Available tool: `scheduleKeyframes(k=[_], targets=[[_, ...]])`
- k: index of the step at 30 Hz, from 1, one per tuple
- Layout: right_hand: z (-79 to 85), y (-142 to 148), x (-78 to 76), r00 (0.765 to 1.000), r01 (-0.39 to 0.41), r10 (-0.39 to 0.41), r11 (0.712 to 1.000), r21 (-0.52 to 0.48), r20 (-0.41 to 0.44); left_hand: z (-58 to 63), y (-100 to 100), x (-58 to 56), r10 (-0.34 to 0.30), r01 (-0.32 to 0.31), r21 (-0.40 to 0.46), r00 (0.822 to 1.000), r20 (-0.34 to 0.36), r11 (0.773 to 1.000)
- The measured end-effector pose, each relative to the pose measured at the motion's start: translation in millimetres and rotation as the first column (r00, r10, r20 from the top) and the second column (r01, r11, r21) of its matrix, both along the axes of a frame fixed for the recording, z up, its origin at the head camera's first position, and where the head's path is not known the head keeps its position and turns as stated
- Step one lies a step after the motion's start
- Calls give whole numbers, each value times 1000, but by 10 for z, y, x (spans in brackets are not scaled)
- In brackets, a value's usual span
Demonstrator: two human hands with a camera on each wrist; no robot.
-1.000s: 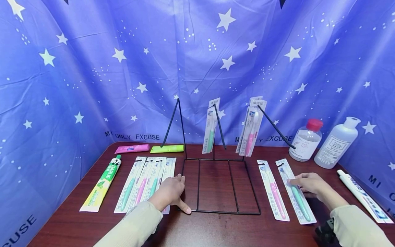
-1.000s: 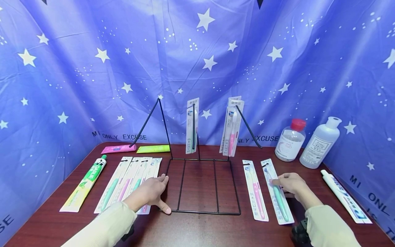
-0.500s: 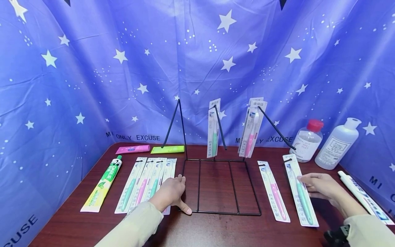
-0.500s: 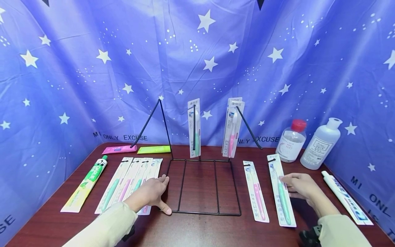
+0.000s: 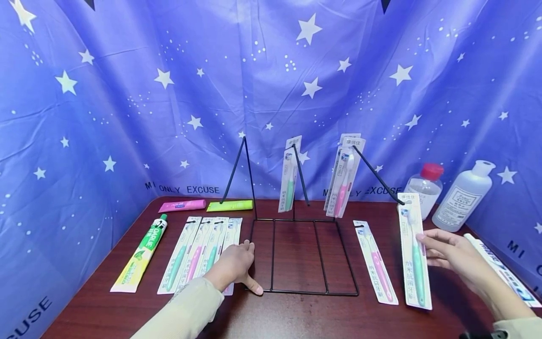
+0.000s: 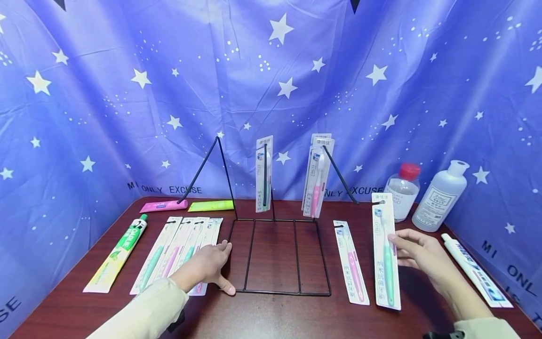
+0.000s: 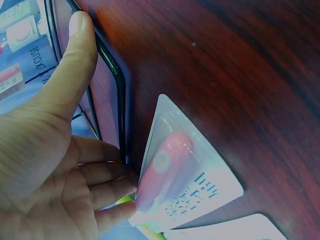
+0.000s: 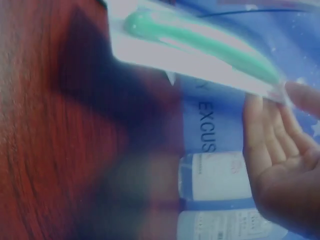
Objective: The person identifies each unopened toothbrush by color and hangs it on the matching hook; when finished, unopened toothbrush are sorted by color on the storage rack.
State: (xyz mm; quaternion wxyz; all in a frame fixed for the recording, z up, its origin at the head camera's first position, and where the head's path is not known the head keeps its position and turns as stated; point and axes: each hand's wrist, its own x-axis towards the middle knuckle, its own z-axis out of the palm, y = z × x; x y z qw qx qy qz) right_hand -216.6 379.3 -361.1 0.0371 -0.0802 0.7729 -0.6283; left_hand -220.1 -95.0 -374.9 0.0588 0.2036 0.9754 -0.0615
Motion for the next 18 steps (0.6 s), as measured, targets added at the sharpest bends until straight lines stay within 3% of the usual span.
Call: scheduleKeyframes(k=[3, 7, 13, 18], targets=[[91, -133, 112, 997, -55, 55, 998, -5, -62, -2, -11, 2, -2, 2, 7, 1000, 3, 1000], [184, -329, 216, 982, -107, 117, 992, 71, -149, -2, -17, 6, -3, 3, 11, 1000, -3, 1000], [313, -639, 308, 959, -131, 165, 979, 156, -230, 8, -11, 10, 0, 0, 8, 1000, -4, 1000], [403, -904, 386, 923, -210, 252, 963, 169, -289, 15, 1, 12, -3, 3, -3, 1000, -5, 1000]])
